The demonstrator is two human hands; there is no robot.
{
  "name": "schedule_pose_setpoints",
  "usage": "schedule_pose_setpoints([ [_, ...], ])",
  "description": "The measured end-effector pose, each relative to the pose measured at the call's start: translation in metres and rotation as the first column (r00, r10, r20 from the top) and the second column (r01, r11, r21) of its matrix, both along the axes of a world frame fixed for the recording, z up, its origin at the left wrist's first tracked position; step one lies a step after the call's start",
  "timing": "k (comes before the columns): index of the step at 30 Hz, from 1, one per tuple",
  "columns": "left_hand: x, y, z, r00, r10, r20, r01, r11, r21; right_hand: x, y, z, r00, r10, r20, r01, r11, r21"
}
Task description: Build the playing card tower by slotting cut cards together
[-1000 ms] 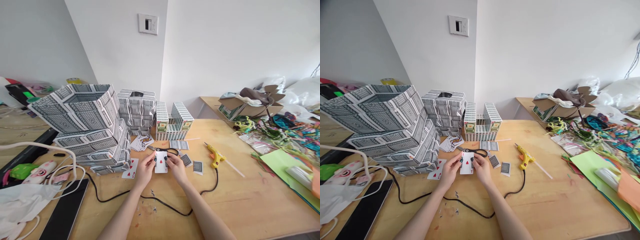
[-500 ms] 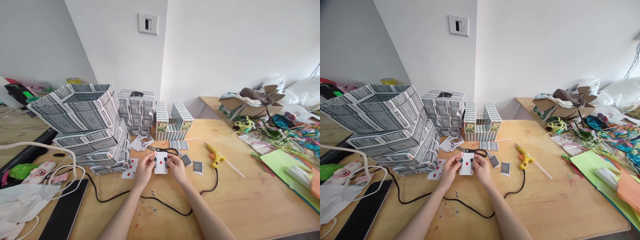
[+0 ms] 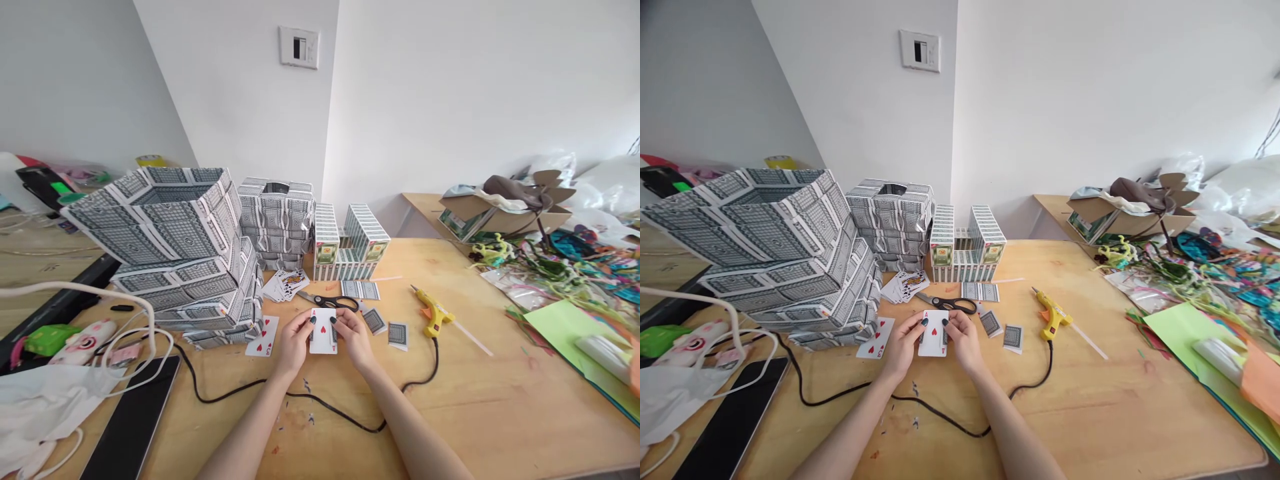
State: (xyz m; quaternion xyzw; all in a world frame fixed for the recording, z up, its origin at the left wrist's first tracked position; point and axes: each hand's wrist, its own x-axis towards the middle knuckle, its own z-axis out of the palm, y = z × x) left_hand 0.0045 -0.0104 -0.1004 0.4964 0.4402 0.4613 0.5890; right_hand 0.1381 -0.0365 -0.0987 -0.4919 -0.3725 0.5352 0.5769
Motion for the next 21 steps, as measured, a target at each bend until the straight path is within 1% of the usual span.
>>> schedule_pose_setpoints([
  [4,0.0027,-0.0016,-0.0074,0.997,0.08,-0.024,-0.08,0.997,0.008,-0.0012,-0.0008,0.0004,1.0,0.013,0.017,-0.013,1.0,0.017],
  [7,0.0031,-0.0022,-0.0108,0.993,0.109,-0.038,-0.11,0.994,-0.005,-0.0038,-0.0021,0.0012,0.999,0.032,-0.004,-0.032,0.999,0.02],
  [13,0.0014,-0.0031,-0.009,0.993,0.119,-0.023,-0.119,0.992,-0.035,-0.0074,-0.0023,-0.0001,0.994,0.068,-0.084,-0.074,0.995,-0.065],
  [18,0.0009,-0.0043,-0.007,0.995,0.101,-0.008,-0.101,0.995,-0.017,-0.0073,-0.0002,-0.0049,0.991,0.055,-0.123,-0.064,0.996,-0.066],
  [21,0.0011,-0.0055,-0.0039,0.997,0.081,-0.006,-0.081,0.997,-0.007,-0.0074,0.0002,-0.0044,0.983,0.062,-0.171,-0.077,0.994,-0.082],
])
